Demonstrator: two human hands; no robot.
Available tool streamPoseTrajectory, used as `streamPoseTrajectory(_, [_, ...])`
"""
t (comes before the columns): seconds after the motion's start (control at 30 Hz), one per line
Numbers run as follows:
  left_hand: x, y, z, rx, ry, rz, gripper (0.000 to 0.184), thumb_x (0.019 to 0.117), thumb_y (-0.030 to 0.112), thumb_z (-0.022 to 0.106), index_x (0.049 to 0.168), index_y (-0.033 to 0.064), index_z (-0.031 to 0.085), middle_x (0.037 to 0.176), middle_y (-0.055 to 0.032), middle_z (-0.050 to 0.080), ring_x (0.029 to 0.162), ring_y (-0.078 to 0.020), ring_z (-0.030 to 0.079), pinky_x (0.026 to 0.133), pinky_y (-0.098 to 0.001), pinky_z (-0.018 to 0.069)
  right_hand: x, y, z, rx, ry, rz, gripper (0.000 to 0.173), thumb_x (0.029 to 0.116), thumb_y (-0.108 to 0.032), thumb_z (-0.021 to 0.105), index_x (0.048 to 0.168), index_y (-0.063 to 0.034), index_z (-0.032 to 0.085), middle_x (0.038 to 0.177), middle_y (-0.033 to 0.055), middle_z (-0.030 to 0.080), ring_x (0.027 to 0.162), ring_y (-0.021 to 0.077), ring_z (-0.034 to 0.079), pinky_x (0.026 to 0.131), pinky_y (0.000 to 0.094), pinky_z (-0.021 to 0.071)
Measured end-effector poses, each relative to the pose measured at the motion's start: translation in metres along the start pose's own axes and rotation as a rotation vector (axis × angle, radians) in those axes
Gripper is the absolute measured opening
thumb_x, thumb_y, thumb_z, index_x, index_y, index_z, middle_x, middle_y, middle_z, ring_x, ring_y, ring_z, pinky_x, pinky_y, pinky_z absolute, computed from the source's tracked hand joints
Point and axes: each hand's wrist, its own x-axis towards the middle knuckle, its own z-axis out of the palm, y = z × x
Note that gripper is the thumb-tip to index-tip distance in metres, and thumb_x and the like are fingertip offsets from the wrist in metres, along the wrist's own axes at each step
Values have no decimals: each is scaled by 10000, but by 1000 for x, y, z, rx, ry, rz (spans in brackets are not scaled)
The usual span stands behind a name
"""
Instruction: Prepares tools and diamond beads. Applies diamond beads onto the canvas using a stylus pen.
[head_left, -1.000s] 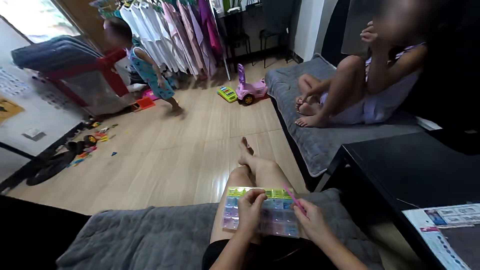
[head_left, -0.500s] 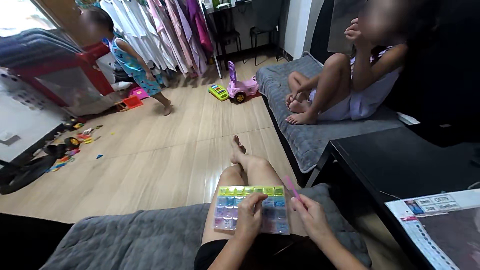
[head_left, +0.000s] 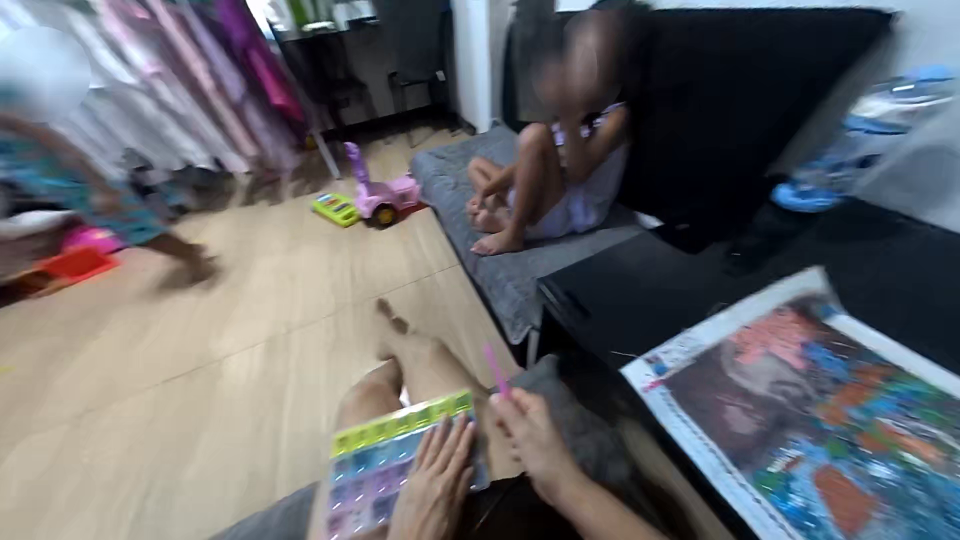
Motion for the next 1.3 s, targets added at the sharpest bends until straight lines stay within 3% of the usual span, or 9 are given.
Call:
streamPoseTrajectory(0.23, [8, 5, -11, -32, -178, -7, 474, 1067, 224, 410, 1381, -83, 588, 1447, -286, 548, 1324, -559, 507, 1107, -702, 337, -5, -4, -5, 42, -31, -141, 315, 1064, -185, 421, 847, -41, 598, 672, -69, 450, 531, -6, 406, 507, 178, 361])
streamPoseTrajectory(0.43, [13, 5, -16, -73, -172, -42, 407, 1027, 121, 478, 1349, -88, 613, 1418, -303, 565, 1304, -592, 504, 1101, -731, 319, -31, -19, -25, -14, 198, -518, 344, 1033, -105, 396, 830, 39, 633, 683, -34, 528, 569, -57, 459, 550, 121, 404])
streamPoseTrajectory(0.57, [46, 15, -19, -193, -67, 1, 284, 948, 75, 590, 1140, -85, 725, 1209, -291, 690, 1108, -534, 642, 989, -655, 453, -54, -19, -60, -63, 274, -553, 328, 1036, -99, 410, 866, 52, 647, 695, -32, 549, 562, -66, 466, 530, 115, 407])
streamPoseTrajectory(0.7, [125, 58, -18, -377, -90, 60, 265, 943, 67, 599, 1127, -78, 723, 1075, -247, 728, 1007, -441, 700, 896, -595, 542, -69, -36, -122, -400, 594, -654, 275, 1040, -127, 483, 995, 48, 690, 796, 27, 655, 620, -15, 562, 568, 158, 487])
streamPoseTrajectory(0.83, [205, 111, -8, -500, -346, 68, 309, 1031, 142, 541, 1207, -52, 706, 1140, -229, 709, 1087, -377, 681, 988, -507, 525, -92, -70, -214, -725, 960, -396, 203, 999, -159, 581, 1096, -30, 703, 797, 38, 637, 596, 100, 545, 541, 317, 478])
streamPoseTrajectory(0.9, [237, 135, -5, -514, -534, 29, 348, 1062, 176, 509, 1256, -58, 677, 1192, -239, 680, 1134, -362, 650, 1029, -471, 490, -112, -87, -254, -871, 1032, -188, 191, 997, -88, 641, 1128, 36, 703, 942, 197, 674, 751, 307, 631, 679, 540, 516])
streamPoseTrajectory(1.0, [266, 157, 7, -523, -736, -42, 352, 1082, 197, 492, 1227, -75, 663, 1187, -246, 642, 1098, -328, 631, 1009, -428, 480, -130, -93, -312, -920, 1092, 93, 205, 961, -55, 705, 1132, 58, 717, 1025, 274, 677, 944, 446, 631, 845, 673, 451])
streamPoseTrajectory(1.17, [282, 164, 15, -484, -868, -78, 305, 1061, 182, 536, 1125, -75, 689, 1133, -237, 662, 1074, -322, 639, 984, -459, 478, -123, -81, -382, -677, 848, 508, 247, 986, -64, 671, 1180, 90, 671, 1083, 258, 664, 990, 317, 610, 921, 497, 467])
streamPoseTrajectory(1.3, [279, 157, 15, -510, -847, -57, 262, 1036, 135, 564, 1049, -78, 715, 1066, -219, 675, 1026, -306, 647, 949, -437, 489, -100, -81, -392, -628, 750, 544, 288, 1002, -58, 638, 1240, 102, 614, 1079, 236, 636, 950, 260, 582, 884, 419, 471])
